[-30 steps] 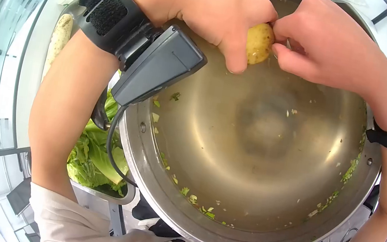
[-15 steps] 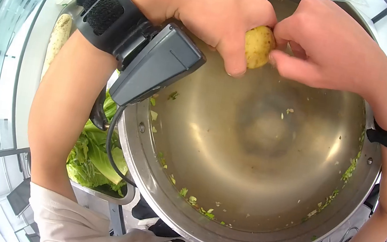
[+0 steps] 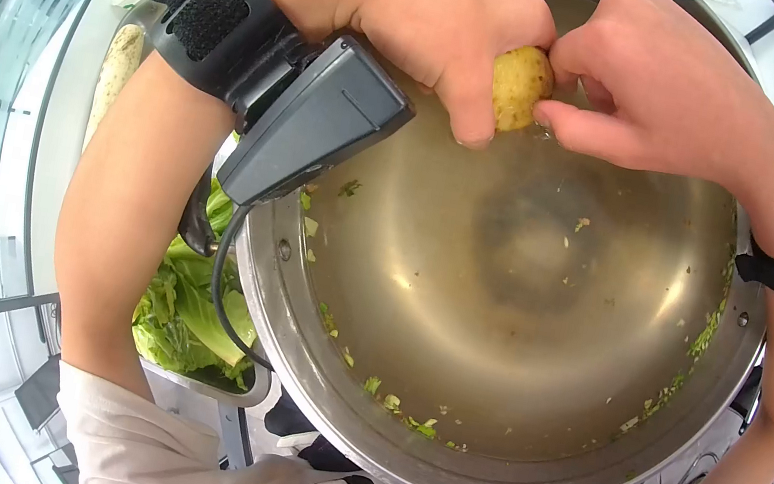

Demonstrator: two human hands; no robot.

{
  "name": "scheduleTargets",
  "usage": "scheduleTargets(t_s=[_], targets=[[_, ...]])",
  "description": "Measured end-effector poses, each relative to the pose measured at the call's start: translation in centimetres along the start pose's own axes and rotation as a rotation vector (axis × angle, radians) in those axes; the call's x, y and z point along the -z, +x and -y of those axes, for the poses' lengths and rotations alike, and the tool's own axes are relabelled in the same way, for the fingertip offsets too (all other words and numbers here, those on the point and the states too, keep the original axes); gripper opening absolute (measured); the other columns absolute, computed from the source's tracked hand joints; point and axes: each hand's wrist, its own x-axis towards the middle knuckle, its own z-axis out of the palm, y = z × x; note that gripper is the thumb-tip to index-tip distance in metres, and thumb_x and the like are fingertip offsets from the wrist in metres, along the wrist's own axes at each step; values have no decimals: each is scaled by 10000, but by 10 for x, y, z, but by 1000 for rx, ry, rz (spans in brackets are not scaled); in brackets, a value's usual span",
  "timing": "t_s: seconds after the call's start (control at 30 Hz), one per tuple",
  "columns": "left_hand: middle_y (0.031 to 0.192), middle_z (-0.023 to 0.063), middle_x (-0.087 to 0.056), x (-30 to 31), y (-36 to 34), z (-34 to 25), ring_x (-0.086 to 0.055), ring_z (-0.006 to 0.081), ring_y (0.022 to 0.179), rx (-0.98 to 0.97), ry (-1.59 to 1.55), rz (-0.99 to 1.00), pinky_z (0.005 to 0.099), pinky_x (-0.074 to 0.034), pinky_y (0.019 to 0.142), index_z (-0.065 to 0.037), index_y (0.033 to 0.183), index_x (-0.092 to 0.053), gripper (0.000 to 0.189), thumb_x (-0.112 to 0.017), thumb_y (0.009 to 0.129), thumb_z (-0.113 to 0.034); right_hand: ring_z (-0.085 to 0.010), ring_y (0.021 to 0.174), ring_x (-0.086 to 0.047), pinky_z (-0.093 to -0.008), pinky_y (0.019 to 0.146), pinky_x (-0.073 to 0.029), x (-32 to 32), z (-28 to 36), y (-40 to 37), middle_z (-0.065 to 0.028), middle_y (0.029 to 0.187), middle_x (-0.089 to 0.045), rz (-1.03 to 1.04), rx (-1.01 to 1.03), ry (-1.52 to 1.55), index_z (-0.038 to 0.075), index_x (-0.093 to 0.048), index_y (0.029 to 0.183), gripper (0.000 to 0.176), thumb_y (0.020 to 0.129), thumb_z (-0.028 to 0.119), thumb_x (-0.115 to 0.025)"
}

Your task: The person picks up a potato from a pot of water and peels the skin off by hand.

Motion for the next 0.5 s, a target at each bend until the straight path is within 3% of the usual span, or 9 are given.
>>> scheduleTargets(t_s=[0.13, 0.2, 0.33, 0.5], targets=[[693, 82, -609, 6, 11, -11, -566, 179, 661, 190, 16, 82, 350, -457, 626, 25, 885, -635, 227, -715, 795, -167, -375, 560, -618, -448, 567, -515, 0, 1, 10, -184, 579, -621, 69, -123, 5, -12, -680, 671, 401, 906, 303, -600], [691, 79, -608, 9, 14, -9, -564, 178, 660, 200, -6, 117, 349, -456, 625, 24, 884, -634, 225, -715, 796, -166, -376, 558, -617, -448, 566, -515, 0, 1, 10, -186, 577, -619, 69, -125, -7, -14, -677, 668, 402, 906, 301, -598], [686, 73, -604, -5, 3, 2, -555, 174, 654, 6, -50, -9, 346, -452, 619, 23, 874, -633, 215, -714, 800, -162, -376, 558, -619, -449, 569, -518, -8, -6, 3, -190, 580, -619, 29, -46, -31, -14, -669, 660, 399, 903, 291, -586], [688, 71, -606, 10, 14, -2, -547, 168, 655, 164, -11, 143, 342, -449, 622, 20, 872, -632, 210, -712, 810, -165, -372, 568, -627, -446, 577, -526, -6, 7, 4, -189, 583, -623, -28, -114, -87, -15, -678, 666, 409, 900, 310, -591]])
